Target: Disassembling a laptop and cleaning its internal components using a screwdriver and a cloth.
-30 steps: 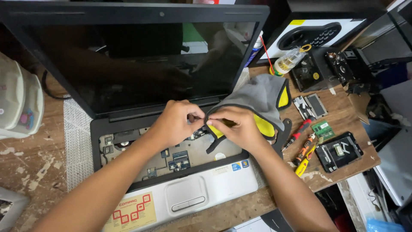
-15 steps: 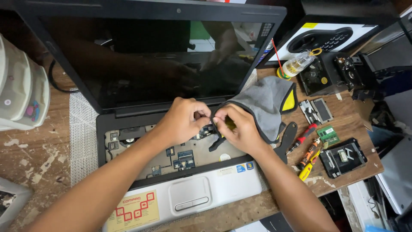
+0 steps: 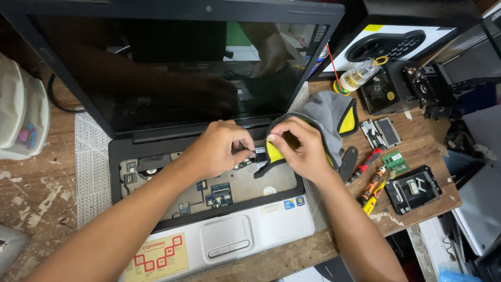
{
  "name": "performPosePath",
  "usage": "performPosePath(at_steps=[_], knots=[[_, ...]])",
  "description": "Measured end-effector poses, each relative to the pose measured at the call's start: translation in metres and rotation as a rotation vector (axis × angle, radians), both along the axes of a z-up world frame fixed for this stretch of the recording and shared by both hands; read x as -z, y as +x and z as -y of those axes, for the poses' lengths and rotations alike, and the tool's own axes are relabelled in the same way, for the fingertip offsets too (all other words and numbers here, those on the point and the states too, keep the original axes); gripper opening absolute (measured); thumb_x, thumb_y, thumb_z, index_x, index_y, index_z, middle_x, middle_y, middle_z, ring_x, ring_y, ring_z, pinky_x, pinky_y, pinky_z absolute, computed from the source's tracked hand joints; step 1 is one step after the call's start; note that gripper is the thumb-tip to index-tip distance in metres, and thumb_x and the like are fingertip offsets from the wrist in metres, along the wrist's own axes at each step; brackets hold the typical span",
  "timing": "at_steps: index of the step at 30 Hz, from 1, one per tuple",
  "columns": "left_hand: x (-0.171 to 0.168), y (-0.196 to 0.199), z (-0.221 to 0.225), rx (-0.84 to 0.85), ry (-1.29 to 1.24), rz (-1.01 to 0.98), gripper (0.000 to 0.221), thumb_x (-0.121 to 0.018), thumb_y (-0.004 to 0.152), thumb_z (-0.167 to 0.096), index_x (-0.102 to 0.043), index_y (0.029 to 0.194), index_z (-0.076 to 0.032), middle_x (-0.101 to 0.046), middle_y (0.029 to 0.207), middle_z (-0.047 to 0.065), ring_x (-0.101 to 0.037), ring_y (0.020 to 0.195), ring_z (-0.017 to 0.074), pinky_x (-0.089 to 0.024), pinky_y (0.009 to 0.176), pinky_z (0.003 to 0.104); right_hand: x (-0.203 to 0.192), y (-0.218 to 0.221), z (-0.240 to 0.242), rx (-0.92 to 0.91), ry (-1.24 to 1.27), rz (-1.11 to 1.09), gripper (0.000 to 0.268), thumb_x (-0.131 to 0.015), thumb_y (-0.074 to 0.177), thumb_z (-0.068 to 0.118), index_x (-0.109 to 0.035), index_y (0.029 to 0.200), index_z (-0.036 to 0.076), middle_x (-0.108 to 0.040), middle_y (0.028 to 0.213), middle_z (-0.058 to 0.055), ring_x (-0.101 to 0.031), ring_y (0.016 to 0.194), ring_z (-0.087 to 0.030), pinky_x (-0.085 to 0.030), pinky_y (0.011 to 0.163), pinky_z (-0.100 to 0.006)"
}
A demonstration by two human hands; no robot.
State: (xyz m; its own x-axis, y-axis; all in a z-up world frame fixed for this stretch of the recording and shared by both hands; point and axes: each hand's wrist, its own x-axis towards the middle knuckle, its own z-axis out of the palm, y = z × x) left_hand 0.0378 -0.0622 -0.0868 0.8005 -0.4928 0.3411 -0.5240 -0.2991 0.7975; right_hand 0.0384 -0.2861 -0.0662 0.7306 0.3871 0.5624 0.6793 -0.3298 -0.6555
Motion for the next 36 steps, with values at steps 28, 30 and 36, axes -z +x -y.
performPosePath(at_steps=[28,30,36], knots=[[-0.010,-0.004,-0.001,-0.030,0.034,-0.086,0.006,-0.075,0.081,-0.003,-0.077,0.086,-0.006,-0.070,0.073,0.015,-0.069,0.074,0.0296,-0.053,0.078,0.036,0.001,-0.009,-0.003,-0.095,-0.135,0.022,0.017,-0.084,0.083,0.003,-0.079,0.099,0.001,-0.068,0.069,-0.012,-0.071,0.063,-0.025,-0.055,0.055,-0.031],[-0.004,-0.002,0.000,-0.032,0.042,-0.073,0.005,-0.075,0.081,-0.003,-0.077,0.085,-0.007,-0.070,0.072,0.014,-0.069,0.073,0.0288,-0.053,0.078,0.035,0.004,-0.010,-0.007,-0.093,-0.125,0.033,0.012,-0.082,0.085,0.002,-0.079,0.097,0.002,-0.071,0.072,-0.011,-0.072,0.065,-0.025,-0.056,0.056,-0.030],[0.001,0.002,-0.001,-0.022,0.037,-0.035,0.007,-0.076,0.079,-0.004,-0.077,0.084,-0.009,-0.069,0.069,0.012,-0.068,0.071,0.0285,-0.053,0.076,0.036,0.005,-0.014,-0.012,-0.071,-0.204,0.117,0.007,-0.072,0.091,0.000,-0.076,0.096,0.003,-0.070,0.078,-0.010,-0.072,0.069,-0.028,-0.058,0.062,-0.032]])
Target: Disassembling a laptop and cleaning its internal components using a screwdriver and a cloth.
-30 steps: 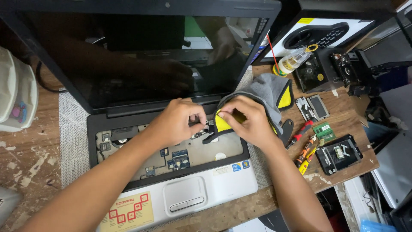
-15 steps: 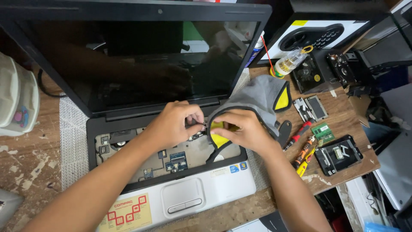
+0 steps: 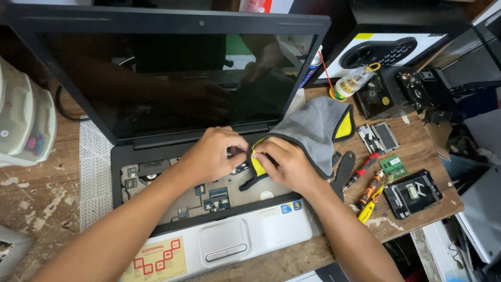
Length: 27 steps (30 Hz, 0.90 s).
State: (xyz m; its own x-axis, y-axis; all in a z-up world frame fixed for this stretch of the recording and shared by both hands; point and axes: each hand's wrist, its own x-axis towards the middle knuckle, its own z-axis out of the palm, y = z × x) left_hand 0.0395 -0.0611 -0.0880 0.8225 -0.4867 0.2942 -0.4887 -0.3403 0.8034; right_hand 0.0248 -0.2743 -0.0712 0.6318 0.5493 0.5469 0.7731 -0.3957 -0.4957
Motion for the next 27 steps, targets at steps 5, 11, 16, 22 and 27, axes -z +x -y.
performPosePath(at_steps=[5,11,16,22,27], knots=[[-0.003,-0.001,0.001,-0.007,-0.039,0.005,0.008,-0.073,0.079,-0.002,-0.078,0.084,-0.007,-0.071,0.070,0.011,-0.068,0.070,0.0262,-0.053,0.074,0.034,0.007,0.001,0.001,0.040,-0.053,-0.009,0.007,-0.066,0.095,0.001,-0.072,0.098,0.004,-0.068,0.081,-0.011,-0.071,0.073,-0.031,-0.059,0.067,-0.036],[-0.008,-0.003,0.002,0.005,-0.055,0.003,0.006,-0.073,0.079,0.000,-0.077,0.082,-0.004,-0.072,0.071,0.015,-0.069,0.070,0.0297,-0.053,0.073,0.037,-0.003,0.011,0.016,0.080,0.117,-0.050,0.003,-0.065,0.096,0.002,-0.068,0.097,0.004,-0.065,0.084,-0.012,-0.068,0.077,-0.036,-0.056,0.072,-0.041],[-0.011,-0.005,0.003,-0.038,-0.116,-0.048,0.007,-0.074,0.081,-0.002,-0.077,0.086,-0.004,-0.074,0.075,0.016,-0.068,0.069,0.0269,-0.055,0.068,0.036,-0.018,0.017,0.036,0.171,0.224,-0.022,0.005,-0.071,0.096,-0.001,-0.069,0.091,0.001,-0.061,0.077,-0.009,-0.061,0.069,-0.024,-0.051,0.068,-0.037],[-0.015,-0.005,0.003,-0.044,-0.082,-0.079,0.009,-0.073,0.083,-0.003,-0.078,0.090,-0.002,-0.075,0.078,0.018,-0.070,0.070,0.0272,-0.056,0.067,0.035,-0.018,0.013,0.019,0.006,0.216,-0.043,0.003,-0.077,0.090,0.005,-0.075,0.087,0.005,-0.066,0.076,-0.009,-0.065,0.068,-0.028,-0.054,0.068,-0.037],[-0.011,-0.003,0.004,-0.043,-0.067,-0.078,0.009,-0.075,0.080,-0.004,-0.078,0.088,-0.002,-0.073,0.078,0.017,-0.071,0.071,0.0273,-0.056,0.066,0.036,-0.013,0.007,0.003,-0.054,0.204,-0.040,0.004,-0.077,0.088,-0.001,-0.078,0.091,0.001,-0.070,0.081,-0.013,-0.070,0.070,-0.028,-0.056,0.068,-0.036]])
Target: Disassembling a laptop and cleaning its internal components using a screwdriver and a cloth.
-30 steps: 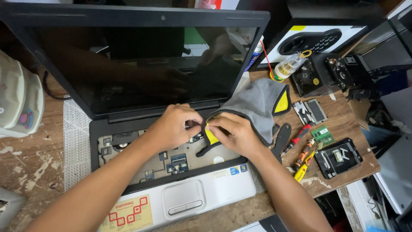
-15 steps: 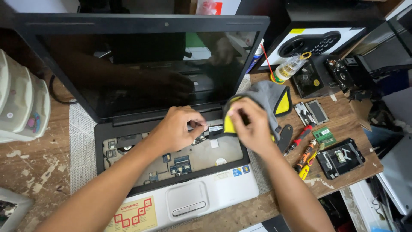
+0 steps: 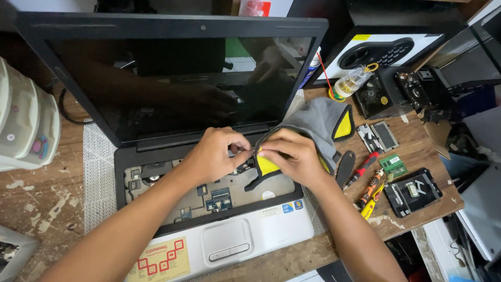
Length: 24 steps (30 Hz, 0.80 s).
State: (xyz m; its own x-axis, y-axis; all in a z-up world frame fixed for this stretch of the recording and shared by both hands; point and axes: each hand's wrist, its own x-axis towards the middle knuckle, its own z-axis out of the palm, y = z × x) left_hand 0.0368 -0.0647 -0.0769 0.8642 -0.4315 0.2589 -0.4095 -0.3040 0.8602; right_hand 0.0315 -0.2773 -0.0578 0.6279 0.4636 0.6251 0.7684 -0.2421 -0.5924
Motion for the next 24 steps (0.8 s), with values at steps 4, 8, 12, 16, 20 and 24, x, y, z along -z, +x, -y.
performPosePath(at_steps=[4,8,12,16,20,24], knots=[[0.005,0.000,-0.002,-0.004,0.030,0.024,0.008,-0.073,0.081,-0.002,-0.077,0.087,-0.004,-0.072,0.077,0.015,-0.071,0.071,0.0259,-0.057,0.067,0.034,0.013,-0.001,-0.008,0.028,-0.024,0.009,0.007,-0.075,0.089,-0.005,-0.078,0.094,0.000,-0.071,0.081,-0.013,-0.071,0.070,-0.027,-0.057,0.066,-0.035],[0.003,-0.001,-0.001,-0.001,0.023,0.029,0.007,-0.074,0.080,-0.002,-0.077,0.086,-0.003,-0.072,0.076,0.016,-0.071,0.070,0.0276,-0.057,0.066,0.036,0.014,-0.004,-0.009,0.058,-0.075,0.002,0.005,-0.073,0.090,-0.003,-0.075,0.092,0.001,-0.068,0.080,-0.011,-0.068,0.068,-0.027,-0.056,0.065,-0.035],[0.007,0.000,0.000,0.018,0.009,0.017,0.006,-0.074,0.079,-0.003,-0.076,0.085,-0.004,-0.072,0.076,0.015,-0.071,0.071,0.0278,-0.056,0.068,0.036,0.020,-0.001,-0.002,0.071,-0.015,-0.047,0.005,-0.071,0.090,-0.002,-0.072,0.089,0.002,-0.065,0.080,-0.011,-0.065,0.071,-0.031,-0.054,0.069,-0.038],[0.013,0.001,-0.001,0.036,0.027,0.068,0.007,-0.075,0.078,-0.003,-0.076,0.085,-0.005,-0.072,0.076,0.014,-0.071,0.072,0.0288,-0.055,0.072,0.037,0.011,0.008,0.026,0.246,0.063,-0.023,0.009,-0.070,0.091,-0.006,-0.069,0.089,0.003,-0.064,0.085,-0.014,-0.064,0.078,-0.031,-0.050,0.076,-0.042],[0.003,-0.003,-0.004,0.051,0.009,0.062,0.008,-0.077,0.077,-0.004,-0.076,0.084,-0.007,-0.073,0.076,0.014,-0.071,0.073,0.0284,-0.054,0.073,0.037,-0.003,0.017,0.047,0.243,0.039,0.027,0.008,-0.074,0.091,-0.004,-0.068,0.089,0.001,-0.063,0.083,-0.013,-0.062,0.077,-0.028,-0.048,0.074,-0.040],[-0.005,-0.003,-0.009,0.093,0.061,0.024,0.011,-0.077,0.076,-0.005,-0.076,0.087,-0.007,-0.073,0.080,0.015,-0.071,0.078,0.0294,-0.054,0.078,0.037,-0.011,0.010,0.040,0.173,-0.074,0.006,0.011,-0.077,0.085,-0.001,-0.067,0.082,0.004,-0.062,0.078,-0.011,-0.062,0.069,-0.030,-0.050,0.068,-0.040]])
